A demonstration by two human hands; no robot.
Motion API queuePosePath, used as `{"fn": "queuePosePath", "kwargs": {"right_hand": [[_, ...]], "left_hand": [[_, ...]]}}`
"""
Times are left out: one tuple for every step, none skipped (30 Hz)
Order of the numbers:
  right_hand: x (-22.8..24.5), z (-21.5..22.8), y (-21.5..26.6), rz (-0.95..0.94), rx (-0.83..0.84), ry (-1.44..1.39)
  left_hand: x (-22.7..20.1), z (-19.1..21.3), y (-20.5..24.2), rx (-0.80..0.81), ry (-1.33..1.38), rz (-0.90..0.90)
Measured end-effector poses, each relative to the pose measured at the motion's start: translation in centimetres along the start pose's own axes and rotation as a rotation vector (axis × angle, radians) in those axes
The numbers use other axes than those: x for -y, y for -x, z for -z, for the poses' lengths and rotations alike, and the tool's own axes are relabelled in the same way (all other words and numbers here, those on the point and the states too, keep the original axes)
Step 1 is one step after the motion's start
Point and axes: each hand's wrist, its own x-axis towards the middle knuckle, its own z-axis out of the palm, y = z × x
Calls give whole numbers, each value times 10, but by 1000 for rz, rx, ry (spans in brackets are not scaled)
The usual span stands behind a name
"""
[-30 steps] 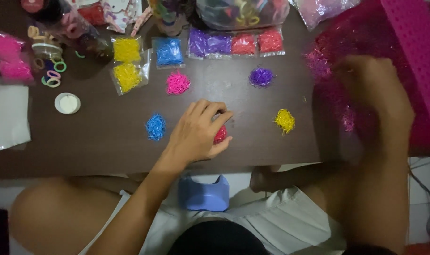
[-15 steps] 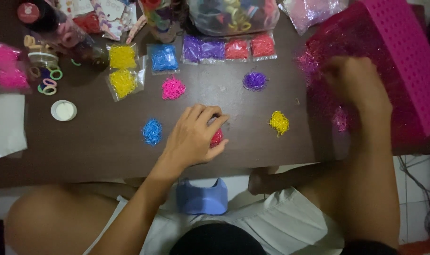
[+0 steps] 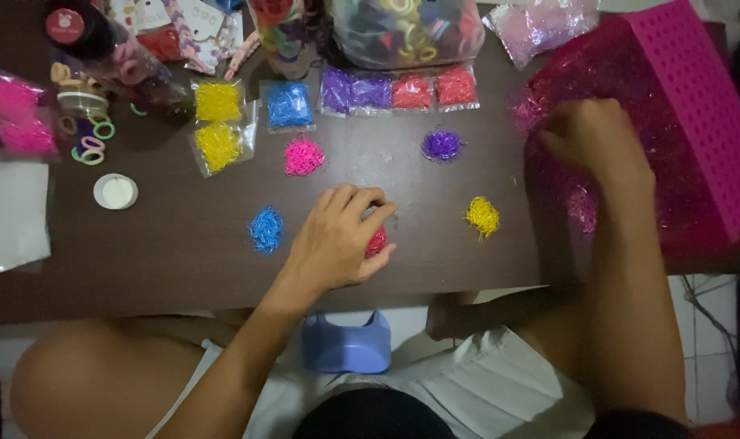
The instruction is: Sorting small colorful rubber bands from a basket into separate piles on a table based on color.
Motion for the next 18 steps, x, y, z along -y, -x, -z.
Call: {"fn": "queuePosePath", "kwargs": {"right_hand": [[-4,-2,-2,-2,2,1],[-8,-4,-4,8,-12,32],[-11,-5,-7,21,-30,62],[-3,1,-3,22,-32,62],[4,6,2,-28,-5,32],[12,11,8,-78,22,2],[4,8,6,-79,22,2],[-4,5,5,-7,-37,7],[-12,3,3,63,-99,12],[-16,2,2,61,-101,13],[-20,1,1,103,-131,4],[-24,-1,-1,145,-162,-5],[-20,2,2,145,-162,-5],[-15,5,5,140,-165,-34],[-11,8,8,136,-168,-63],[-7,10,10,138,-168,-63],[-4,11,11,133,-164,-67],[-1,12,13,128,-160,-71]], "left_hand": [[-1,0,0,1,3,1],[-1,0,1,2,1,2],[0,1,1,1,-5,3],[0,0,0,-1,-7,3],[0,0,0,-4,-6,5],[0,-1,1,-7,-4,6],[0,-1,1,-7,-4,6],[-1,-1,1,-10,-5,5],[0,-2,0,-15,-7,2],[0,-2,0,-16,-7,-1],[0,-1,0,-17,-5,-2],[0,-1,0,-17,-3,-2],[0,-1,0,-17,-3,-2],[0,-1,0,-22,-4,-6],[0,0,0,-27,-6,-10],[-1,0,0,-28,-8,-9],[-1,0,0,-33,-7,-8],[-1,-1,-1,-37,-6,-8]]}}
